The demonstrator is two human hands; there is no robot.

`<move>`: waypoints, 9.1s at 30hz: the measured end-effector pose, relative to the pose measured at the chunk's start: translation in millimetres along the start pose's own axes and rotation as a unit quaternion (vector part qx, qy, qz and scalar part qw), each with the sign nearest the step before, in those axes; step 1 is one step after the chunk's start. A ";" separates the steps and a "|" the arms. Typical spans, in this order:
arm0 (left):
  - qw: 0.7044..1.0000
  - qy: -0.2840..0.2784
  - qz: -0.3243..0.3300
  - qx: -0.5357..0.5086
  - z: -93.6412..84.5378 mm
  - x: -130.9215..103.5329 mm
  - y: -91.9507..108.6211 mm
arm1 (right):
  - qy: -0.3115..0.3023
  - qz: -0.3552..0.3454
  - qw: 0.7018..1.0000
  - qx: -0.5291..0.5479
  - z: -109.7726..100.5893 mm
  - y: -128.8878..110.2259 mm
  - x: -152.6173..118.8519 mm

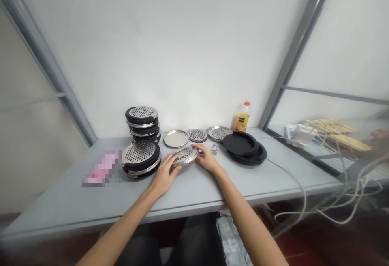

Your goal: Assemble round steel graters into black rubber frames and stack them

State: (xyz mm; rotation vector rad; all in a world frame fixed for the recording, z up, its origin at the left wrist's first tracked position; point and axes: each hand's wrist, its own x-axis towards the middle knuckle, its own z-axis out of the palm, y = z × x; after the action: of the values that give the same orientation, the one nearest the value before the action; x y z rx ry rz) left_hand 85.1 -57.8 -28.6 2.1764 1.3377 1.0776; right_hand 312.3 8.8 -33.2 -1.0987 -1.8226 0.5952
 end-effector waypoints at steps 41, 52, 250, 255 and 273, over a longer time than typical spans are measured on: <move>0.964 0.103 0.211 0.124 -4.0 -6.3 14.9 | 0.107 0.022 0.946 0.304 -14.4 -18.4 4.1; 0.946 0.112 0.216 0.213 -2.7 -4.3 15.7 | 0.003 -0.060 0.989 0.138 -7.4 -33.0 -5.9; 0.986 -0.064 0.108 0.107 -19.1 -13.1 4.8 | -0.052 -0.316 0.895 -0.310 6.3 -59.2 -42.5; 0.990 -0.050 0.096 0.093 -19.1 -23.4 5.2 | -0.056 -0.226 0.934 -0.272 -17.3 -40.4 -42.6; 0.988 -0.116 0.010 0.105 -40.9 -43.8 15.0 | -0.018 -0.123 0.949 -0.290 -16.4 -16.0 -36.1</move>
State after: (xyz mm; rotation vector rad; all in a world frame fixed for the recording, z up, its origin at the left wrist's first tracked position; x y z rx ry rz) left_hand 51.5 -106.5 -11.0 2.3827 1.3768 0.6891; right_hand 327.0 -31.2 -29.5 -1.2039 -2.1928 -0.0880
